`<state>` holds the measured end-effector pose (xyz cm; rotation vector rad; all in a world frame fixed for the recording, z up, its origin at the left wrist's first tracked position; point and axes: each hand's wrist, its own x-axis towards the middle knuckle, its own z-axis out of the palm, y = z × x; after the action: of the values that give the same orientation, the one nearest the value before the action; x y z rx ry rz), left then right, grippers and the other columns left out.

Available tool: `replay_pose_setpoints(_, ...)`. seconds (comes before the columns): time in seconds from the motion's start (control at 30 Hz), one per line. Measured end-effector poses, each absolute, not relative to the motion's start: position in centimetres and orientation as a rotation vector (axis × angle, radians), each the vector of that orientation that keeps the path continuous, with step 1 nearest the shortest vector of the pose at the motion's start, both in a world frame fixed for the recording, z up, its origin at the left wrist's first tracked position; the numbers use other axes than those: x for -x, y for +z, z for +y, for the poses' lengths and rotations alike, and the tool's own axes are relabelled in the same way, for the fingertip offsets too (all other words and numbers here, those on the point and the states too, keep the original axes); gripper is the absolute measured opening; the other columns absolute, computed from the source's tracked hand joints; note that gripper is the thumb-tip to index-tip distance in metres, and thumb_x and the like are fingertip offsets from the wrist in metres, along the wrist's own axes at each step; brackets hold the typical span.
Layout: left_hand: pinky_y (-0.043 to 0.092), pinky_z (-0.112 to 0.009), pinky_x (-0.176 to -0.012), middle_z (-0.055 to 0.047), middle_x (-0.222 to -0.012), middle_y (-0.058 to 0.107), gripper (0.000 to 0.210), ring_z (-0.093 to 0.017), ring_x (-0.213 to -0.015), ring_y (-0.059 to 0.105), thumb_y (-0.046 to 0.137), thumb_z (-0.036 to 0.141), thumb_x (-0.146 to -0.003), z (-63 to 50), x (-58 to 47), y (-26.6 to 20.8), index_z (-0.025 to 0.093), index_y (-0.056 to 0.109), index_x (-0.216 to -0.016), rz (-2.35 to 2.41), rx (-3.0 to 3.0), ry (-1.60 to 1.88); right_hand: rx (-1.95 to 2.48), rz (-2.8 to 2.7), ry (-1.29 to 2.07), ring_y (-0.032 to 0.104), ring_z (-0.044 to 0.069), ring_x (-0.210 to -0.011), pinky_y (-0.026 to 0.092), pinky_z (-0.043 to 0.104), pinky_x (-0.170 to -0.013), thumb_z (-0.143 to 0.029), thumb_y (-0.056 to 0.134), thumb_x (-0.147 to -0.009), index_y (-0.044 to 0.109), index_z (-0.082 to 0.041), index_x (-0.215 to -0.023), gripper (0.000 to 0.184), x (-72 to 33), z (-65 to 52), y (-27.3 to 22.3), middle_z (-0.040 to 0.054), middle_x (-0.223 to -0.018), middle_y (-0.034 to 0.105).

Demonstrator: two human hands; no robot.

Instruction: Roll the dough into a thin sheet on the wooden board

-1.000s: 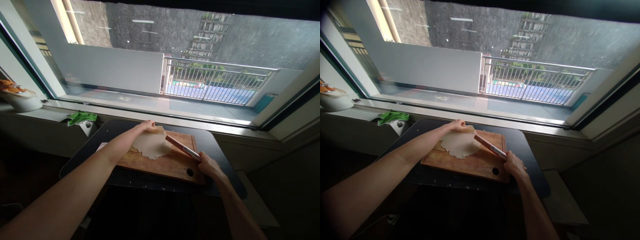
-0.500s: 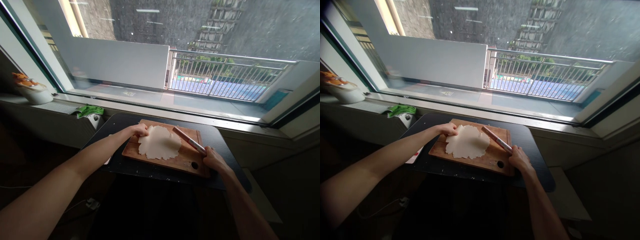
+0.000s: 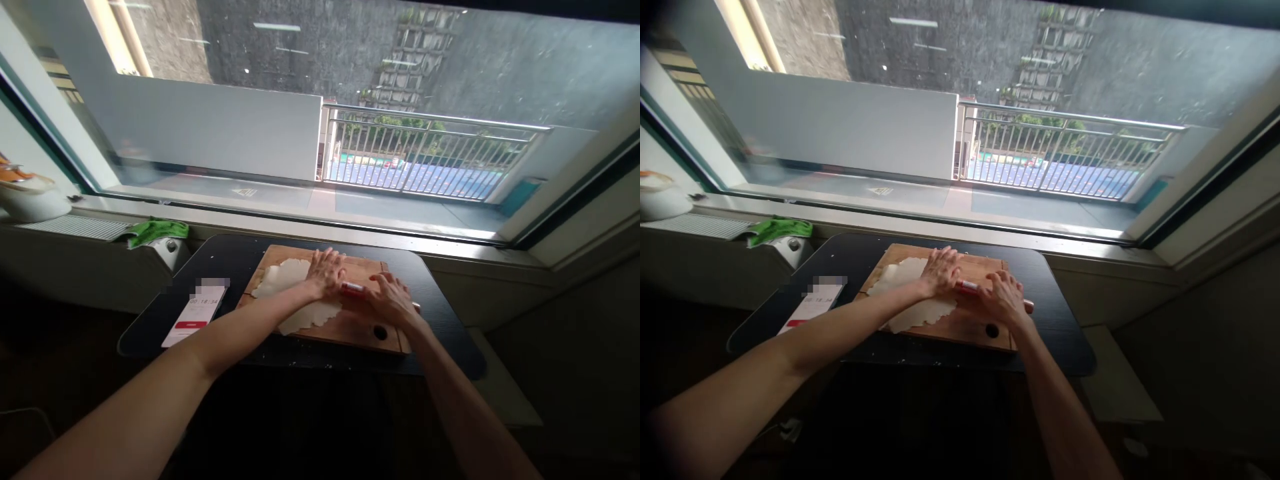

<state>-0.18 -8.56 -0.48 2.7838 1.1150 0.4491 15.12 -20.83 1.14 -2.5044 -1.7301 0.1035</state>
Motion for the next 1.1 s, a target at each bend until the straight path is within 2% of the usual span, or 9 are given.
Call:
replay_pose_setpoints(0.1,0.010,-0.053,-0.122,-0.006,-0.150,0.050,0.052,-0.029,-0.146,0.032,0.038,0.038,-0.099,-9.2,-0.7,-3.0,0.026,0.043,-0.149,1.012,-2.819,0.415,2.417,-1.824,-0.005,0.037,0.029,-0.137,0.025,0.048,-0.112,-0.049,0.042,-0.098,0.055,-0.024,-0.133,0.045,-14.6,-20.2,-0.6,0.0114,-0.145,0.050)
replay_pose_setpoints(0.33,0.016,-0.056,-0.120,-0.014,-0.160,0.033,0.061,-0.030,-0.151,0.023,0.028,0.046,-0.100,-2.8,-4.9,-2.2,0.016,0.039,-0.152,1.159,-2.721,0.119,2.464,-1.767,0.108,0.028,0.028,-0.144,0.025,0.048,-0.114,-0.053,0.025,-0.102,0.059,-0.023,-0.129,0.053,-16.8,-15.5,-0.5,0.0098,-0.151,0.045)
replay_pose_setpoints(0.5,0.016,-0.057,-0.120,-0.012,-0.162,0.029,0.060,-0.029,-0.151,0.021,0.024,0.043,-0.102,-3.2,-3.7,-2.8,0.016,0.036,-0.154,1.116,-2.734,0.006,2.422,-1.797,0.122,0.019,0.030,-0.150,0.019,0.049,-0.118,-0.052,0.024,-0.102,0.049,-0.015,-0.143,0.061,-16.7,-16.7,-1.0,0.0136,-0.160,0.035)
replay_pose_setpoints(0.6,0.009,-0.054,-0.122,-0.008,-0.162,0.032,0.057,-0.028,-0.152,0.020,0.033,0.044,-0.100,-5.1,-0.9,-4.0,0.022,0.041,-0.152,0.821,-2.914,0.146,2.272,-1.939,0.099,0.017,0.027,-0.152,0.017,0.046,-0.121,-0.053,0.029,-0.101,0.039,-0.014,-0.151,0.065,-15.8,-19.4,-2.1,0.0134,-0.158,0.039)
replay_pose_setpoints(0.67,0.008,-0.056,-0.122,-0.008,-0.161,0.033,0.056,-0.029,-0.152,0.019,0.034,0.042,-0.100,-5.5,-0.5,-4.1,0.022,0.043,-0.151,0.815,-2.944,0.272,2.260,-1.948,0.066,0.017,0.028,-0.152,0.016,0.047,-0.121,-0.053,0.031,-0.101,0.040,-0.013,-0.151,0.065,-15.9,-19.6,-2.4,0.0137,-0.158,0.038)
replay_pose_setpoints(0.73,0.011,-0.059,-0.121,-0.013,-0.159,0.036,0.055,-0.030,-0.151,0.022,0.034,0.041,-0.100,-4.9,-1.7,-3.7,0.018,0.044,-0.149,0.990,-2.883,0.305,2.327,-1.882,0.056,0.019,0.029,-0.151,0.018,0.048,-0.120,-0.051,0.031,-0.101,0.044,-0.015,-0.148,0.061,-16.7,-18.0,-2.2,0.0136,-0.159,0.036)
replay_pose_setpoints(0.87,0.021,-0.059,-0.118,-0.015,-0.153,0.044,0.046,-0.031,-0.146,0.031,0.038,0.036,-0.100,-2.7,-4.3,-3.0,0.017,0.053,-0.139,1.196,-2.757,0.495,2.490,-1.667,0.156,0.029,0.031,-0.146,0.033,0.047,-0.111,-0.049,0.029,-0.102,0.047,-0.018,-0.146,0.057,-18.3,-13.5,-1.4,0.0142,-0.158,0.036)
replay_pose_setpoints(1.0,0.032,-0.050,-0.112,-0.013,-0.125,0.064,0.030,-0.027,-0.122,0.053,0.041,0.028,-0.099,-2.7,-2.8,-3.2,0.018,0.065,-0.115,0.953,-2.806,0.734,2.467,-1.560,-0.019,0.050,0.025,-0.123,0.038,0.038,-0.102,-0.038,0.028,-0.103,0.064,-0.021,-0.123,0.044,-18.4,-13.4,-1.0,0.0118,-0.132,0.061)
replay_pose_setpoints(1.1,0.041,-0.043,-0.102,-0.009,-0.108,0.068,0.021,-0.024,-0.105,0.060,0.054,0.032,-0.093,-3.8,-0.3,-3.3,0.018,0.069,-0.098,0.595,-2.890,0.674,2.464,-1.544,-0.237,0.056,0.024,-0.109,0.037,0.035,-0.098,-0.028,0.028,-0.102,0.069,-0.019,-0.105,0.042,-17.9,-15.7,-1.6,0.0113,-0.110,0.069)
